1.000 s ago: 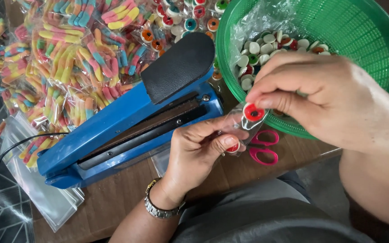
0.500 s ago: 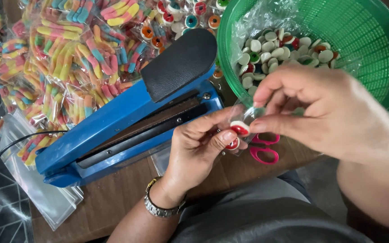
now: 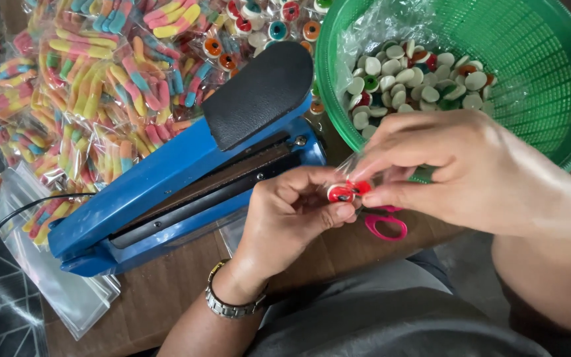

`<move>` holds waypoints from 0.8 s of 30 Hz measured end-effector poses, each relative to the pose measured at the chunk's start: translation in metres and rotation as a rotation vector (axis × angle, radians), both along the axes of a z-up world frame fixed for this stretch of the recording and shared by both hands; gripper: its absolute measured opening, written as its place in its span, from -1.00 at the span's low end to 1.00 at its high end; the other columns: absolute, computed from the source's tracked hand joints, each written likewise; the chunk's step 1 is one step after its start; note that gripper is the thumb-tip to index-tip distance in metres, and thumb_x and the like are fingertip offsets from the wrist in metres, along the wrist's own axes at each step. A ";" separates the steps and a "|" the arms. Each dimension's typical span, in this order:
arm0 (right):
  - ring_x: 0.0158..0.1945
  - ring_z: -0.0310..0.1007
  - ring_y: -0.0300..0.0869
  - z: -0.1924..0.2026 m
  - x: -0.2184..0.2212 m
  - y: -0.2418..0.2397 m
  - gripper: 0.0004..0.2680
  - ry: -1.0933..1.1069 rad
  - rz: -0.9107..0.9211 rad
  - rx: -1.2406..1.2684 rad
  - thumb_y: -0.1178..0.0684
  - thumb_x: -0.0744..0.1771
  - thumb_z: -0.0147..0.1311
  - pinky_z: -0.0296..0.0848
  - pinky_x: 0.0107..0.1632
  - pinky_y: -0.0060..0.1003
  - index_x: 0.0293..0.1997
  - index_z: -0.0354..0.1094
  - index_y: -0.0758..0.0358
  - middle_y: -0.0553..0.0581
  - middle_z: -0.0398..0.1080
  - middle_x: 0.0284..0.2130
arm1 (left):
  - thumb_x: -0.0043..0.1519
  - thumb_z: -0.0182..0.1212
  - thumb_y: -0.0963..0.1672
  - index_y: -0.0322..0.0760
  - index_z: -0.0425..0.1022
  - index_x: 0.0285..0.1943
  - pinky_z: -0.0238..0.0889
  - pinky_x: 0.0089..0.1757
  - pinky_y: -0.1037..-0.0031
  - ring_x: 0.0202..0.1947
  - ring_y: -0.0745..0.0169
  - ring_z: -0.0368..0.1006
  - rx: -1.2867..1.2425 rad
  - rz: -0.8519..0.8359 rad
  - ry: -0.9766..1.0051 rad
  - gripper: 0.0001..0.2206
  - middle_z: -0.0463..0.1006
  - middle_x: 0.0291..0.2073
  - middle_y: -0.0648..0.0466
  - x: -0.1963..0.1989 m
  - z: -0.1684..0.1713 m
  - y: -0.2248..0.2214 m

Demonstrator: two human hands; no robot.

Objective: The person cuts small plastic bags with scissors, places individual pieces of candy from a green basket into each bag, and uses a manual impulse sealer to seal the bags.

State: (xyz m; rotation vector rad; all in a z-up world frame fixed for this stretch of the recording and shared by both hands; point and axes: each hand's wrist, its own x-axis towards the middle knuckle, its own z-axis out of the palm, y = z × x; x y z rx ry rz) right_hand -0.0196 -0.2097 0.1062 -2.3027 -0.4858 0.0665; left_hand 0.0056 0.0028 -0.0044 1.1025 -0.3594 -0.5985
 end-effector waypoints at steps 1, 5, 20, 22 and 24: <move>-0.44 0.60 -0.33 -0.003 0.001 -0.001 -0.83 0.000 -0.002 0.000 0.14 0.22 0.32 0.64 -0.32 -0.51 -0.15 0.62 0.11 0.00 0.57 -0.26 | 0.12 0.41 -0.26 -0.49 0.52 0.07 0.65 -0.11 0.39 -0.24 0.14 0.66 0.000 -0.002 0.000 -0.67 0.67 -0.19 -0.14 0.000 0.002 0.000; -0.32 0.63 -0.32 -0.008 0.003 -0.001 -0.90 -0.058 -0.012 -0.080 0.11 0.24 0.31 0.55 -0.22 -0.46 -0.22 0.63 0.14 -0.03 0.58 -0.34 | 0.14 0.42 -0.26 -0.41 0.56 -0.08 0.62 -0.06 0.46 -0.19 0.21 0.65 -0.107 -0.038 0.003 -0.79 0.68 -0.20 -0.09 0.000 -0.005 -0.001; -0.35 0.59 -0.30 -0.019 0.003 0.011 -0.90 -0.092 0.075 -0.153 0.17 0.29 0.20 0.57 -0.21 -0.37 -0.17 0.60 0.17 -0.06 0.53 -0.31 | 0.20 0.34 -0.20 -0.48 0.66 -0.18 0.49 -0.19 0.57 -0.29 0.29 0.62 0.102 -0.103 -0.055 -0.86 0.71 -0.30 -0.11 0.007 0.004 0.004; -0.34 0.59 -0.29 -0.020 0.001 0.013 -0.89 -0.078 0.068 -0.176 0.18 0.29 0.19 0.59 -0.17 -0.35 -0.17 0.60 0.17 -0.07 0.54 -0.30 | 0.18 0.36 -0.19 -0.53 0.66 -0.17 0.48 -0.19 0.56 -0.28 0.29 0.61 0.056 -0.098 0.043 -0.82 0.72 -0.29 -0.16 0.005 0.006 0.003; -0.35 0.60 -0.28 -0.019 -0.002 0.019 -0.94 -0.077 0.042 -0.144 0.16 0.31 0.19 0.56 -0.26 -0.34 -0.23 0.57 0.20 -0.08 0.52 -0.28 | 0.14 0.38 -0.21 -0.51 0.66 -0.21 0.55 -0.20 0.51 -0.28 0.16 0.67 0.102 -0.060 0.068 -0.85 0.72 -0.33 -0.18 0.002 0.014 0.006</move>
